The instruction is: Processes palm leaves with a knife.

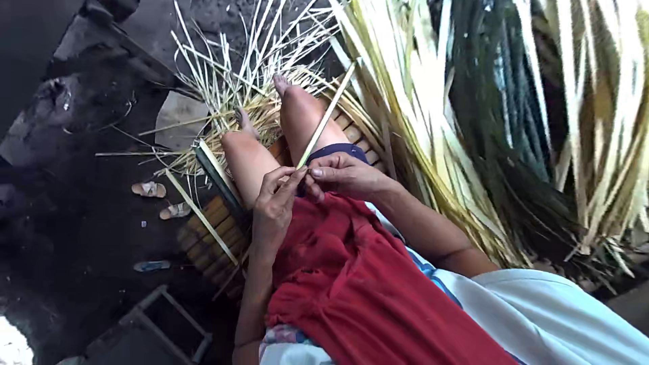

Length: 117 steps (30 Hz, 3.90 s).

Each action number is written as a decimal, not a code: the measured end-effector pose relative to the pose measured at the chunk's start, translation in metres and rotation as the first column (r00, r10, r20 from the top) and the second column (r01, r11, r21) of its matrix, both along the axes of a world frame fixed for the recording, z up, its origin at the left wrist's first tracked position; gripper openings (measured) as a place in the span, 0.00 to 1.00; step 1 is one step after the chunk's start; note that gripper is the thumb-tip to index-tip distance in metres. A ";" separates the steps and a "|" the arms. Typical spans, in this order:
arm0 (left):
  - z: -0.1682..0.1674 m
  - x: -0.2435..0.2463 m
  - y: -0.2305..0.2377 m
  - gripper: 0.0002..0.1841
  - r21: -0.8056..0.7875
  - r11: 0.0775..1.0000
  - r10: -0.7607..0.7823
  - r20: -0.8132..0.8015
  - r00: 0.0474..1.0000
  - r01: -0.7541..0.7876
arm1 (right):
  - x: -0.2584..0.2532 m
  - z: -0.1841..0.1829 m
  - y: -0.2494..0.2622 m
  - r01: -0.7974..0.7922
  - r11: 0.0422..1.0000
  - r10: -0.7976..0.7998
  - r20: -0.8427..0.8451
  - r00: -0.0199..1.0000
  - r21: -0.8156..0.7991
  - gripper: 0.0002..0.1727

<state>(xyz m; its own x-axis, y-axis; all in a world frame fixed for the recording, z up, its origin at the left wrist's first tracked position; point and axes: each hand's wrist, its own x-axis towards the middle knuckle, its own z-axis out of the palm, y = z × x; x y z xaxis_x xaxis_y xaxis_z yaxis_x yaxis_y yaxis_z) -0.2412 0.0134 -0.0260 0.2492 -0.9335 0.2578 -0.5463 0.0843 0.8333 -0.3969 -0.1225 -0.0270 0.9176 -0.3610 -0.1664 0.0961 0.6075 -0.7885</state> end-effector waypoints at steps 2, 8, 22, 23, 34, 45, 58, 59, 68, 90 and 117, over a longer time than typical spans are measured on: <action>0.003 -0.003 0.000 0.13 0.015 0.997 0.083 -0.056 0.995 -0.082 | -0.001 0.003 0.003 0.089 0.951 -0.090 0.013 0.996 -0.295 0.14; 0.001 -0.021 -0.007 0.11 -0.037 0.954 0.295 -0.047 0.954 -0.296 | -0.001 0.002 0.013 0.148 0.266 -0.353 0.047 0.935 -0.953 0.12; 0.064 0.009 -0.027 0.22 -0.121 0.945 -0.328 -0.331 0.885 0.305 | -0.016 0.018 0.015 -0.285 0.917 0.163 0.388 0.907 0.280 0.20; 0.069 0.005 -0.037 0.27 -0.151 0.933 -0.360 -0.403 0.842 0.327 | -0.013 0.024 0.016 -0.254 0.933 0.121 0.443 0.888 0.255 0.17; 0.060 -0.022 -0.085 0.30 -0.036 0.999 -0.039 -0.974 0.224 0.015 | -0.014 0.015 0.021 0.130 0.916 -0.013 0.295 0.956 -0.380 0.17; 0.056 -0.021 -0.131 0.33 0.081 0.986 0.066 -0.992 -0.108 -0.143 | -0.024 0.009 0.006 0.304 0.838 -0.289 0.104 0.952 -0.453 0.49; 0.074 -0.018 -0.222 0.30 0.094 0.968 0.038 -0.971 -0.237 -0.233 | -0.044 0.027 0.002 0.218 0.339 -0.088 0.200 0.976 -0.915 0.16; 0.068 -0.012 -0.223 0.30 0.110 0.963 0.046 -0.966 -0.255 -0.245 | -0.046 0.020 0.008 0.197 0.390 -0.034 0.200 0.979 -0.899 0.16; 0.042 -0.039 -0.150 0.27 -0.101 0.904 -0.109 -0.994 -0.006 0.416 | -0.038 0.033 -0.032 0.501 0.345 -0.622 0.206 0.756 -0.794 0.09; 0.000 -0.014 -0.123 0.26 0.099 0.984 0.098 -0.995 -0.012 -0.146 | -0.015 0.001 -0.038 -0.015 0.591 -0.005 -0.023 1.000 -0.807 0.21; -0.002 -0.003 -0.062 0.27 0.031 0.995 0.009 -0.973 0.229 0.092 | -0.005 -0.014 -0.045 0.052 0.663 -0.024 0.047 0.999 -0.747 0.18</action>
